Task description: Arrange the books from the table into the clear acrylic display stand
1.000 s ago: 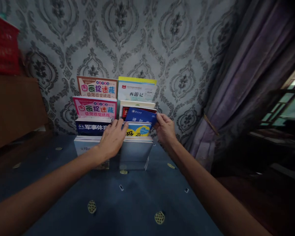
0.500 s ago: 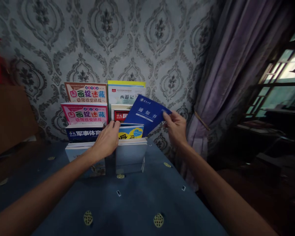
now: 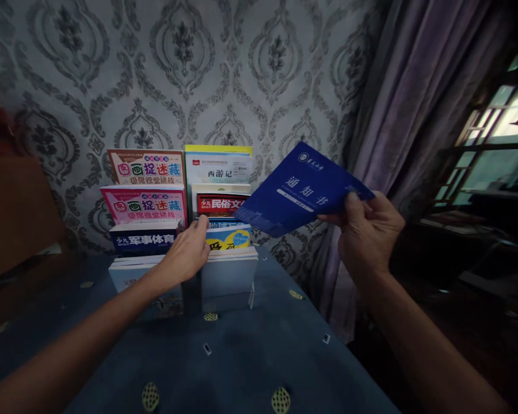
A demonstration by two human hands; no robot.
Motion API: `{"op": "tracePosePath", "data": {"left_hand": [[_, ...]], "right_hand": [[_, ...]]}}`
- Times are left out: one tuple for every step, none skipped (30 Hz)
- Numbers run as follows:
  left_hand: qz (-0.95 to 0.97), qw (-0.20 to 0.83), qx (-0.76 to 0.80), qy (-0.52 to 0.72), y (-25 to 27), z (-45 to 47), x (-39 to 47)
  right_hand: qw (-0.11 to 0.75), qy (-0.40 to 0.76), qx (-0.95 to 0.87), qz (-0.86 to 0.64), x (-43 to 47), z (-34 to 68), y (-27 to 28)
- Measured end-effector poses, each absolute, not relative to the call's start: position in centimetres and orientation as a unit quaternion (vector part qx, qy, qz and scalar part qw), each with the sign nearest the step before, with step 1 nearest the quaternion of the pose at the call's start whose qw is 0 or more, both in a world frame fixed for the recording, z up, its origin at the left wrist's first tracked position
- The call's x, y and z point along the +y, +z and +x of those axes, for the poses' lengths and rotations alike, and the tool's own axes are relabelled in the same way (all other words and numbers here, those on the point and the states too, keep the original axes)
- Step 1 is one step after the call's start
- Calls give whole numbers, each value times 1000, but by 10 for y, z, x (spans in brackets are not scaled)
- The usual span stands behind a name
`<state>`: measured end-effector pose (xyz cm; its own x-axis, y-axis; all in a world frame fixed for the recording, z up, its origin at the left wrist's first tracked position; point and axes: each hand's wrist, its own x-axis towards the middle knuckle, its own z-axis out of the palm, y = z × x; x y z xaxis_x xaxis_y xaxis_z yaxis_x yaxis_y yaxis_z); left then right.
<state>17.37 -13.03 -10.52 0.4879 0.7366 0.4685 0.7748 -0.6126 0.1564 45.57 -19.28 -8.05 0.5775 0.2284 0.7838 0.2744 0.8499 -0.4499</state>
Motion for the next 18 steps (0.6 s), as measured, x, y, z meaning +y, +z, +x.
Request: {"op": "tracePosePath", "data": {"left_hand": [[-862,39,-439,-252,-105,174,-130],[-861,38,-439,-253,-105,174,-130],[-861,35,-440,-255,-105,173,-131],[-860,30,-439,-257,-105,173,-131],[-860,25,-438,-261,-104,173,-131],[-859,20,-437,-264,-104,173,-132],[-858,17,-438,-267,-103,172,-132],[-858,15,-438,-269,-103,172,-133],[-857,11,-438,-270,-102,171,-133],[-858,7,-437,-272,-102,171,-132],[-858,2,-433,-277,-102,170,-131],[-859,-3,-426,-284,-102,169,-130],[-859,-7,-419,-292,-102,168,-128],[-860,-10,-413,-301,-102,167,-127],[-859,-12,-409,-307,-102,166,-125],[-859,-14,-406,-311,-102,166,-124],[-859,-16,-405,-312,-102,165,-123],[-859,-18,-406,-312,-102,165,-122]], "right_hand": [[841,-8,-465,-276,-192,456,-80],[835,2,-474,-280,-191,456,-80],[825,17,-487,-286,-189,455,-81],[813,34,-501,-295,-186,454,-82],[799,53,-515,-305,-182,453,-84],[785,76,-528,-315,-176,450,-86],[770,100,-541,-322,-169,446,-90],[755,127,-554,-327,-162,442,-93],[738,155,-567,-331,-154,436,-97],[718,184,-582,-335,-146,430,-101],[697,211,-596,-338,-138,424,-104],[675,233,-611,-341,-130,418,-107],[655,249,-626,-344,-124,412,-109],[637,259,-639,-345,-119,407,-110],[624,263,-650,-345,-115,404,-110],[618,261,-657,-344,-111,401,-109],[620,254,-659,-341,-109,399,-107],[632,245,-654,-337,-107,398,-105]]}}
